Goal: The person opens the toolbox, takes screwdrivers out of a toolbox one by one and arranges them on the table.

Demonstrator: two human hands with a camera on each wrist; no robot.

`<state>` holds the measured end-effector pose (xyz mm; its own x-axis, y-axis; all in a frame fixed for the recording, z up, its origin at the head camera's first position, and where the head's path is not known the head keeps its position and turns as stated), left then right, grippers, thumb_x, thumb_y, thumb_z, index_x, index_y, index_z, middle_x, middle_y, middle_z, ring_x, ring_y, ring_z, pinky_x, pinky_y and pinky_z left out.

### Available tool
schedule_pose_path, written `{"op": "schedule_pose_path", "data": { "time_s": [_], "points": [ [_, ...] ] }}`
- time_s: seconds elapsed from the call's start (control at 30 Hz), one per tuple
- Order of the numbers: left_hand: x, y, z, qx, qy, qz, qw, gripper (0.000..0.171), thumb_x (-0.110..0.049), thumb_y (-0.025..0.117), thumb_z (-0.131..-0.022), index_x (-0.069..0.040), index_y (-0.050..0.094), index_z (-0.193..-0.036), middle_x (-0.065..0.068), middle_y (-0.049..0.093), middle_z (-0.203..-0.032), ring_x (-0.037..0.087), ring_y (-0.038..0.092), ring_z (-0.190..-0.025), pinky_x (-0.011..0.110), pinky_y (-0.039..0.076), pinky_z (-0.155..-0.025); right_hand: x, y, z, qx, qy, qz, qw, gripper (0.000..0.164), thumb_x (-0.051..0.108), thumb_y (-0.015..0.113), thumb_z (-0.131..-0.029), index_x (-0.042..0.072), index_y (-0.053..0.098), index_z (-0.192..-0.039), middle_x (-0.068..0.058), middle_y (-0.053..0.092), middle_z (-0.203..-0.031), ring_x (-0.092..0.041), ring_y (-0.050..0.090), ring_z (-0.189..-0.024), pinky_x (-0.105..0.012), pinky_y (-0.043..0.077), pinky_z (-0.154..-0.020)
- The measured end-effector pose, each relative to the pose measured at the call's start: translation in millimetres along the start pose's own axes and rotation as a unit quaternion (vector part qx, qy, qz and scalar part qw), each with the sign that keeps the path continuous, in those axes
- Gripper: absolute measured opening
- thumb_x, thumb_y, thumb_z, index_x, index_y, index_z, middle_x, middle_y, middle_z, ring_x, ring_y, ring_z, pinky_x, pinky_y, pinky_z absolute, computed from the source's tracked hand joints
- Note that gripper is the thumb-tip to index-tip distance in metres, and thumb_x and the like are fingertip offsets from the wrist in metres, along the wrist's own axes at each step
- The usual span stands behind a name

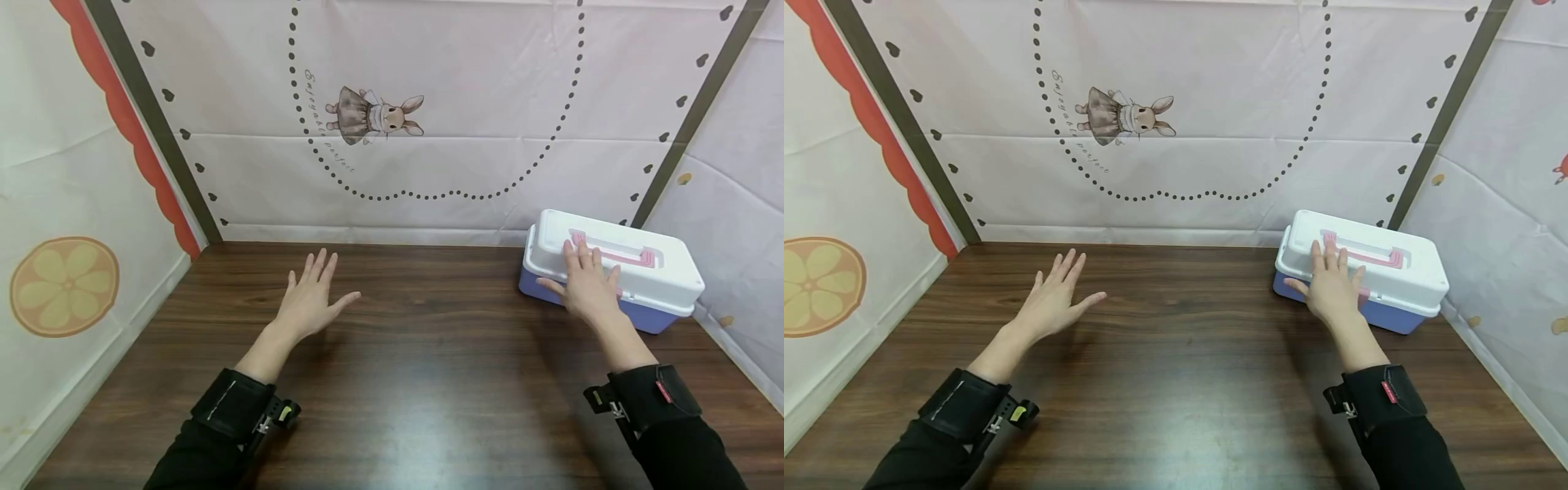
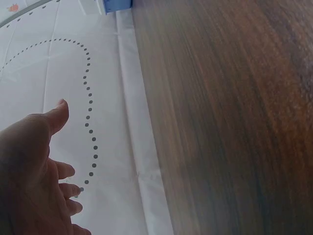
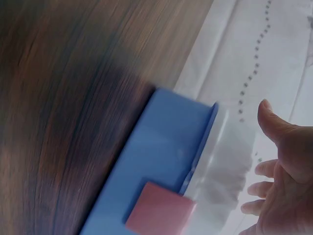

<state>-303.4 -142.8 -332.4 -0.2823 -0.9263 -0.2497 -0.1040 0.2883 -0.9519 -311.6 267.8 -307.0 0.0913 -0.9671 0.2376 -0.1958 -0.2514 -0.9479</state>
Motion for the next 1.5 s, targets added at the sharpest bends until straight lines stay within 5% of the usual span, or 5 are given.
{"op": "schedule_pose_path", "data": {
  "time_s": [0.33,0.5,0.7,1.1,1.5],
  "points": [
    [-5.9,8.3,1.8,-0.010,0.009,0.025,0.9996,0.083,-0.056,0.042,-0.085,-0.003,0.012,-0.141,0.018,0.006,-0.146,0.033,0.001,-0.132,0.059,0.007,-0.099,-20.8,-4.5,-9.0,-0.035,0.021,-0.022,0.999,0.081,0.039,0.058,-0.083,-0.011,0.019,-0.134,-0.037,0.012,-0.135,-0.050,0.008,-0.124,-0.066,-0.002,-0.093],
    [-9.0,13.1,-0.6,-0.019,0.010,0.041,0.9989,0.083,-0.057,0.042,-0.085,-0.002,0.014,-0.141,0.019,0.010,-0.145,0.034,0.006,-0.132,0.058,0.009,-0.099,-20.4,-6.5,-9.6,-0.078,0.014,-0.015,0.997,0.074,0.031,0.065,-0.079,-0.014,0.031,-0.127,-0.040,0.028,-0.121,-0.053,0.025,-0.112,-0.061,0.015,-0.093],
    [-15.6,16.8,-3.6,-0.025,0.007,0.053,0.9983,0.083,-0.057,0.042,-0.085,-0.002,0.015,-0.141,0.019,0.016,-0.144,0.034,0.011,-0.131,0.056,0.011,-0.100,-16.2,-10.7,-8.8,-0.131,-0.002,-0.007,0.991,0.058,0.022,0.069,-0.076,-0.020,0.041,-0.106,-0.037,0.035,-0.102,-0.051,0.036,-0.091,-0.056,0.031,-0.077],
    [-39.7,22.2,-12.8,-0.052,0.032,0.064,0.9961,0.073,-0.047,0.046,-0.087,0.000,0.025,-0.138,0.020,0.031,-0.137,0.033,0.025,-0.127,0.051,0.017,-0.101,-18.5,-12.6,-5.3,-0.203,0.004,-0.002,0.979,0.047,0.014,0.070,-0.075,-0.016,0.041,-0.096,-0.033,0.038,-0.094,-0.048,0.035,-0.088,-0.054,0.029,-0.076],
    [-77.8,26.6,-20.6,-0.070,0.087,0.071,0.9912,0.062,-0.040,0.051,-0.088,0.002,0.037,-0.131,0.018,0.040,-0.131,0.028,0.036,-0.122,0.047,0.023,-0.100,-17.5,-6.1,5.4,-0.250,0.002,-0.087,0.964,0.049,0.009,0.075,-0.069,-0.013,0.046,-0.101,-0.029,0.040,-0.095,-0.045,0.034,-0.088,-0.052,0.024,-0.079]
  ]
}}
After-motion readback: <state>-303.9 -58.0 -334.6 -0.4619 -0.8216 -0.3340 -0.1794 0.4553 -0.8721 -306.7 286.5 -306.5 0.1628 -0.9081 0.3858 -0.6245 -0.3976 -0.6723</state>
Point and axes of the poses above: each hand's wrist, its own z-axis away from the middle knuckle, its own y-axis out of the palm, x = y × z, the point moved 7 cm from there along -z, towards the middle knuckle
